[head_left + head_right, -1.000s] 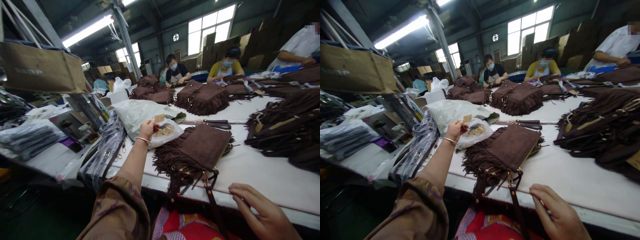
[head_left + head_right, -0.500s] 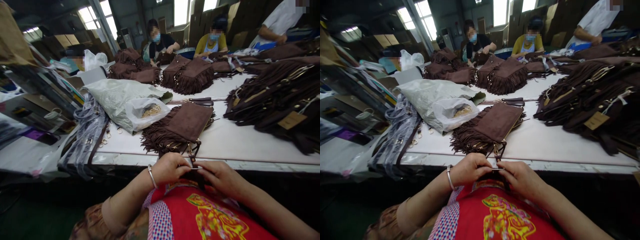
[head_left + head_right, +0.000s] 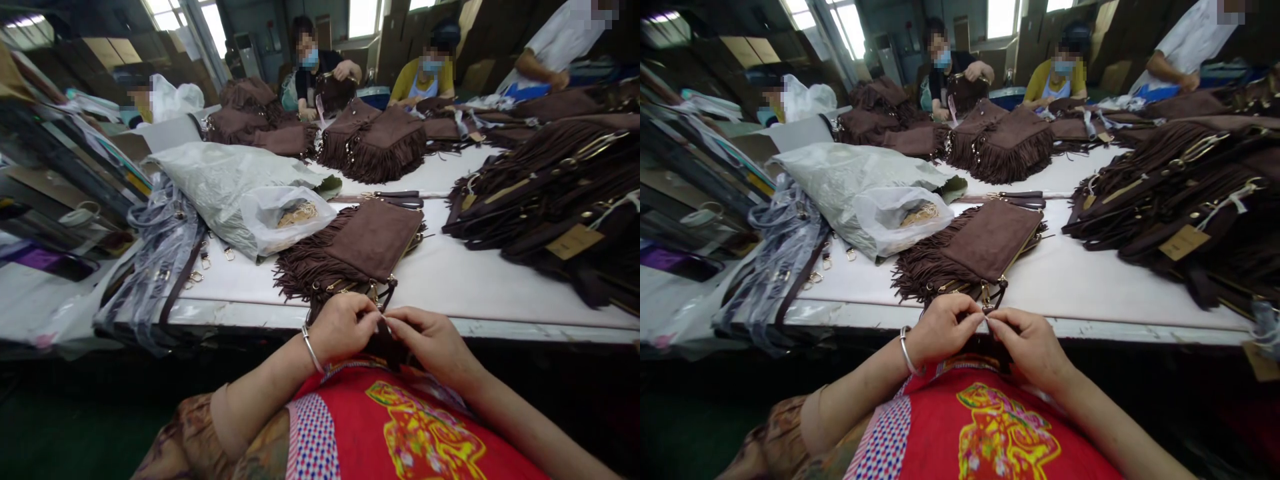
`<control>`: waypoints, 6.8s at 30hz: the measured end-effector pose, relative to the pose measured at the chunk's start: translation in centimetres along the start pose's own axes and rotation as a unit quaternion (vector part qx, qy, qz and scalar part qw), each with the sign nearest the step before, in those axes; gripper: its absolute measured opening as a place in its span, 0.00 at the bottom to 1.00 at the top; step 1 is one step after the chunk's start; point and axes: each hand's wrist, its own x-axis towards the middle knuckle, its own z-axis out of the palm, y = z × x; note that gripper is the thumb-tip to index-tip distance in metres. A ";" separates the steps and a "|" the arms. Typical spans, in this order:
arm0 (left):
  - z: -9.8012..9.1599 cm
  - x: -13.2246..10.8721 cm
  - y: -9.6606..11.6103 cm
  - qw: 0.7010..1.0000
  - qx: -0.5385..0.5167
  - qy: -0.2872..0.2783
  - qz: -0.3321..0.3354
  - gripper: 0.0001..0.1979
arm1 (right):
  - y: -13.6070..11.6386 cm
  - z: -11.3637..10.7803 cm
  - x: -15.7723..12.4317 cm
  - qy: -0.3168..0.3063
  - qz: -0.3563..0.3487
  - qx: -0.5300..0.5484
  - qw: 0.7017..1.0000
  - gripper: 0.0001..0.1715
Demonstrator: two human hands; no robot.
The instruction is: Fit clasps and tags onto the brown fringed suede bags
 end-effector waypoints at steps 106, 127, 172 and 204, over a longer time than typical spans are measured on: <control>4.5 -0.5 -1.4 0.847 -0.462 0.044 -0.260 0.13 | -4.3 -2.2 6.5 -0.024 -0.107 -0.560 0.822 0.17; 2.9 -0.9 -2.7 0.991 0.083 0.064 0.083 0.18 | -3.4 -1.6 3.1 -0.037 -0.035 -0.291 0.955 0.13; 4.1 -0.4 -3.5 0.970 0.181 0.163 -0.004 0.11 | -2.2 -1.2 4.7 0.079 -0.238 -0.545 0.800 0.14; 3.3 0.5 -4.5 0.964 0.029 0.255 0.071 0.08 | 0.5 -1.7 6.8 0.009 -0.371 -0.346 0.862 0.10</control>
